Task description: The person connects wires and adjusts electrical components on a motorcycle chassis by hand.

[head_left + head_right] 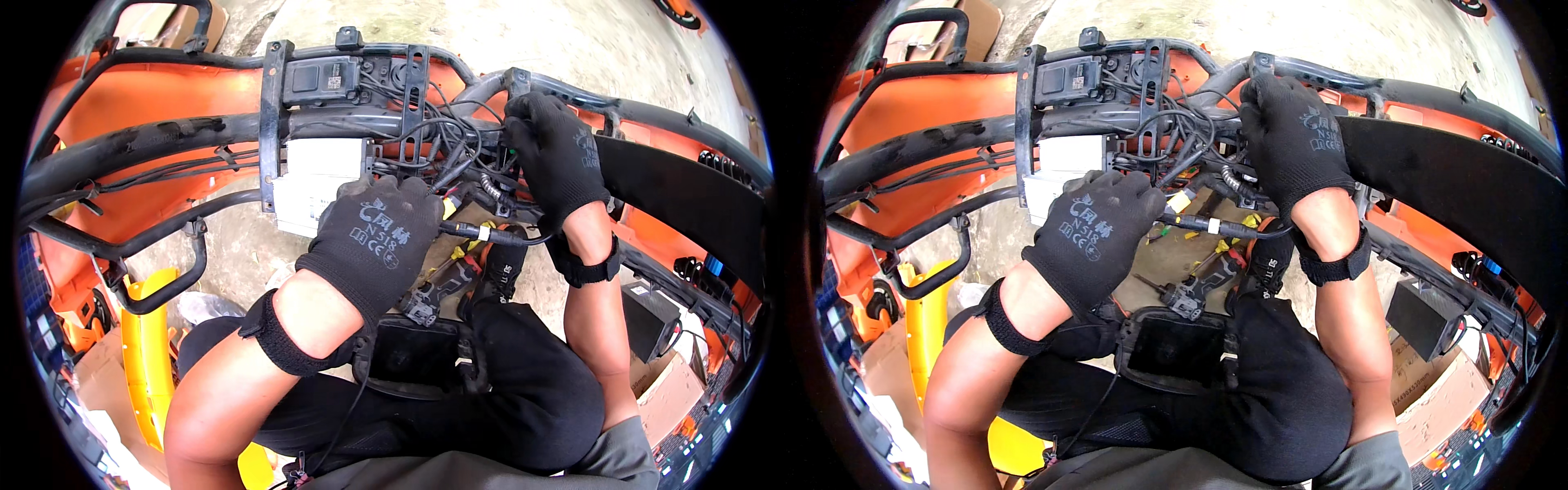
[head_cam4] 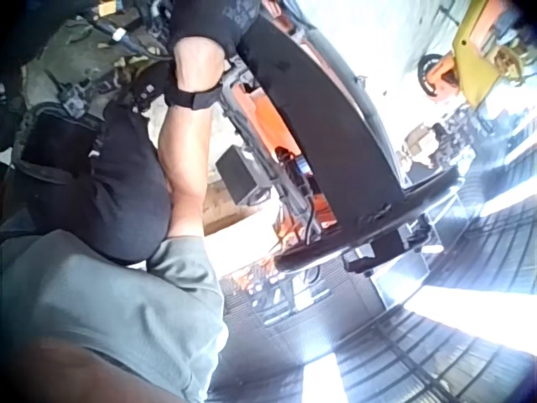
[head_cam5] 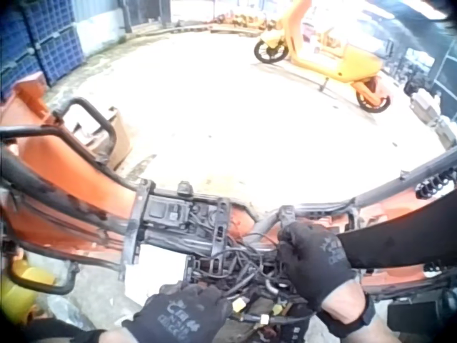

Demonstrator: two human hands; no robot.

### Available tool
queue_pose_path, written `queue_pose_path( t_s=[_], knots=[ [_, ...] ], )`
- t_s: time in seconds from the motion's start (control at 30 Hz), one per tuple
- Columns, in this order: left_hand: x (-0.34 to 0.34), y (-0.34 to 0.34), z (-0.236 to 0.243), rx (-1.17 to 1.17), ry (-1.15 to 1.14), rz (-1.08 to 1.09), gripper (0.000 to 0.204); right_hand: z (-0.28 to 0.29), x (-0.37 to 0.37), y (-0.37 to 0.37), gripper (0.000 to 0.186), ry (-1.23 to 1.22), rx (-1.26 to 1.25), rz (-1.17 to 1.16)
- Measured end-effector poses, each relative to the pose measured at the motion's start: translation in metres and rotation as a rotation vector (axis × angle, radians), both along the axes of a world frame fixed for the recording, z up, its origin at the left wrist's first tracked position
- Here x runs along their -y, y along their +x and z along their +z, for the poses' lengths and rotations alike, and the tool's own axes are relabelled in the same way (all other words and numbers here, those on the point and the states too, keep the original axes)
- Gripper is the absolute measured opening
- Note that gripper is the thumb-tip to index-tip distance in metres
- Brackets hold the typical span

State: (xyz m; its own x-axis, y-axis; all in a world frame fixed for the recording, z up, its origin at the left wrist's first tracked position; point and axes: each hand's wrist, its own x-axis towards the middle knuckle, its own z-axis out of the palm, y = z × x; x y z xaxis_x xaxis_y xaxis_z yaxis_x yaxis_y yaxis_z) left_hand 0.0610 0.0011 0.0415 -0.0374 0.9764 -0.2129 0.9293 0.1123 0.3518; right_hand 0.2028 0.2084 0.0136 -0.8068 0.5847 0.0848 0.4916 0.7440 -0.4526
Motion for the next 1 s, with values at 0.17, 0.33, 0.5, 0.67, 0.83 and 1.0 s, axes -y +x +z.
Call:
queue_pose_path(
  t_s=[0.17,0.33,0.5,0.67,0.83,1.0],
  knots=[
    [0.001,0.005,0.000,-0.053,-0.076,0.013,0.014,-0.006,-0.002,0.000,0.013,-0.021,-0.064,0.066],
    [0.004,0.006,-0.007,-0.120,0.042,-0.023,0.012,-0.001,0.001,-0.001,0.020,-0.110,-0.100,0.088],
    [0.005,0.005,-0.004,-0.060,0.065,-0.011,0.012,-0.005,0.001,-0.001,0.024,-0.278,-0.088,0.041],
    [0.006,0.004,-0.005,-0.059,0.067,-0.014,0.013,-0.011,-0.003,0.001,0.022,-0.468,-0.075,0.032],
    [0.005,0.004,-0.003,-0.059,0.038,-0.021,0.015,0.000,0.000,-0.004,0.020,-0.564,-0.196,0.015],
    [0.004,0.002,0.001,-0.042,0.009,-0.013,0.017,-0.002,0.003,-0.006,0.018,-0.519,-0.245,-0.056]
  ],
)
